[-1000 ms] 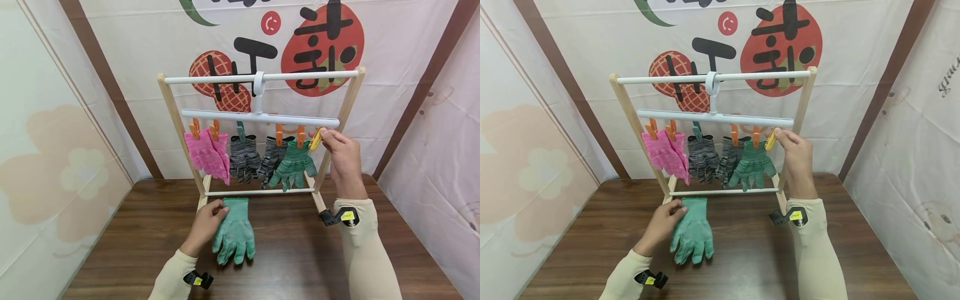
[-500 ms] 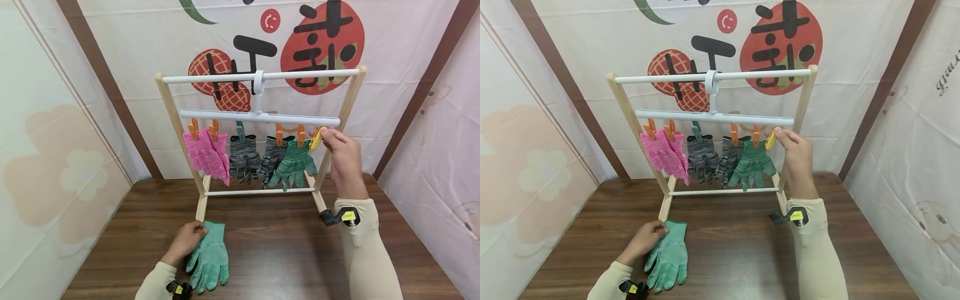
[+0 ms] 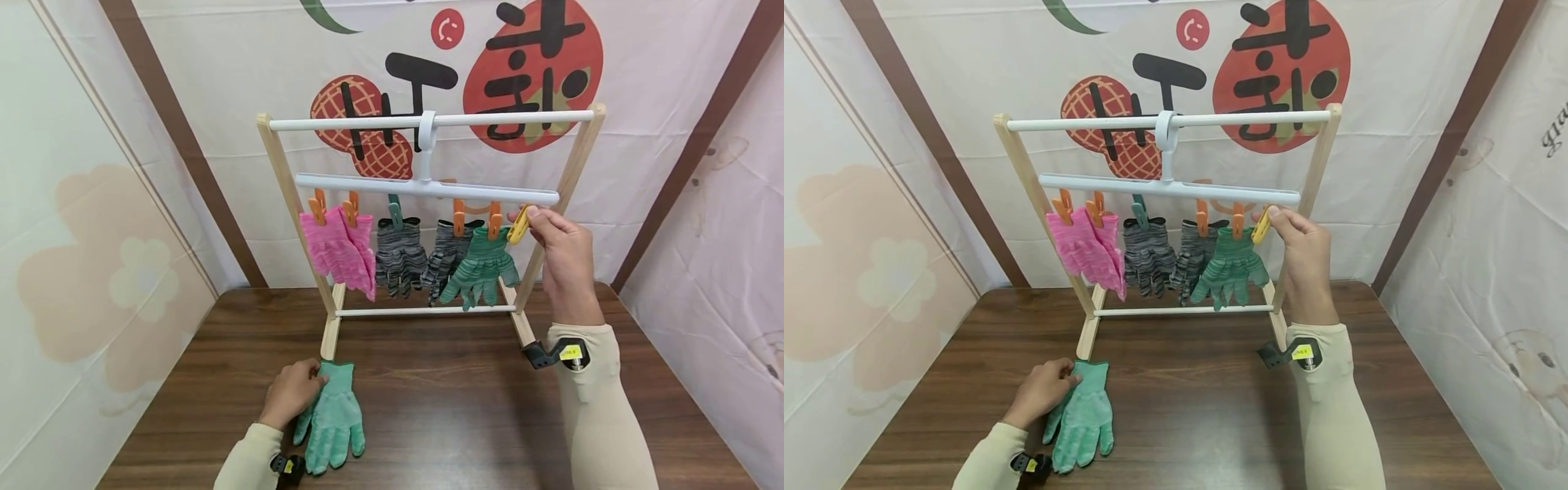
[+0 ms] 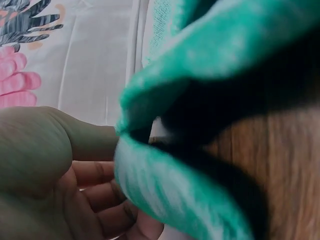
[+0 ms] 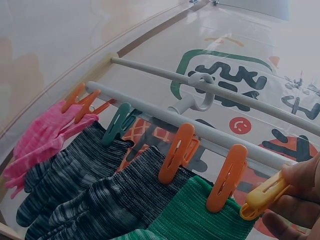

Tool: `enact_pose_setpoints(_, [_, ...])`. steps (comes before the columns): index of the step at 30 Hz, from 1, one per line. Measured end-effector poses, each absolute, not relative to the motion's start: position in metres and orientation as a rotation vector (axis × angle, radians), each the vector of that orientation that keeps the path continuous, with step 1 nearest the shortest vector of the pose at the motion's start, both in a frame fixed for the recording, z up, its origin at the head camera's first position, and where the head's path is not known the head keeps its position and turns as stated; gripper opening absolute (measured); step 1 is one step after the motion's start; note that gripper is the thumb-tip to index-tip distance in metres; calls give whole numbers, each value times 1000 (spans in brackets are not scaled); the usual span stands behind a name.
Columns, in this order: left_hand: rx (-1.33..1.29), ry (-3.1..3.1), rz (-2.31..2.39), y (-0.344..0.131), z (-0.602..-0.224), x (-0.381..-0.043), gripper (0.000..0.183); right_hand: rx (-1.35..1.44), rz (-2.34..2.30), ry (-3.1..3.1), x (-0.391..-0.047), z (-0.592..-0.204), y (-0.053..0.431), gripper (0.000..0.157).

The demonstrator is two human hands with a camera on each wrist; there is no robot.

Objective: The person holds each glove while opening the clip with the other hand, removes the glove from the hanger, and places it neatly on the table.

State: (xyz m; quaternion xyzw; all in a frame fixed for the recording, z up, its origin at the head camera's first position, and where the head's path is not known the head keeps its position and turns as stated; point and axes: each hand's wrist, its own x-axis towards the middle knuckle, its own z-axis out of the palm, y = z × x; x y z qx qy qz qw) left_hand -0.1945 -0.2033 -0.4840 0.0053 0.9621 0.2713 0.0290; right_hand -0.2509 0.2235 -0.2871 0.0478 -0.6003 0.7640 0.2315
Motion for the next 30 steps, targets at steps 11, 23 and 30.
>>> enact_pose_setpoints(11, [47,3008,786,-209,-484,-194,15,120,2096,-1646,-249,-286,223,30])
enact_pose_setpoints(23, [42,3042,743,-214,-481,-191,12,115,2094,-1658,-247,-286,222,28])
enact_pose_setpoints(30, [33,3051,737,-216,-483,-192,19,123,2087,-1669,-248,-287,223,27])
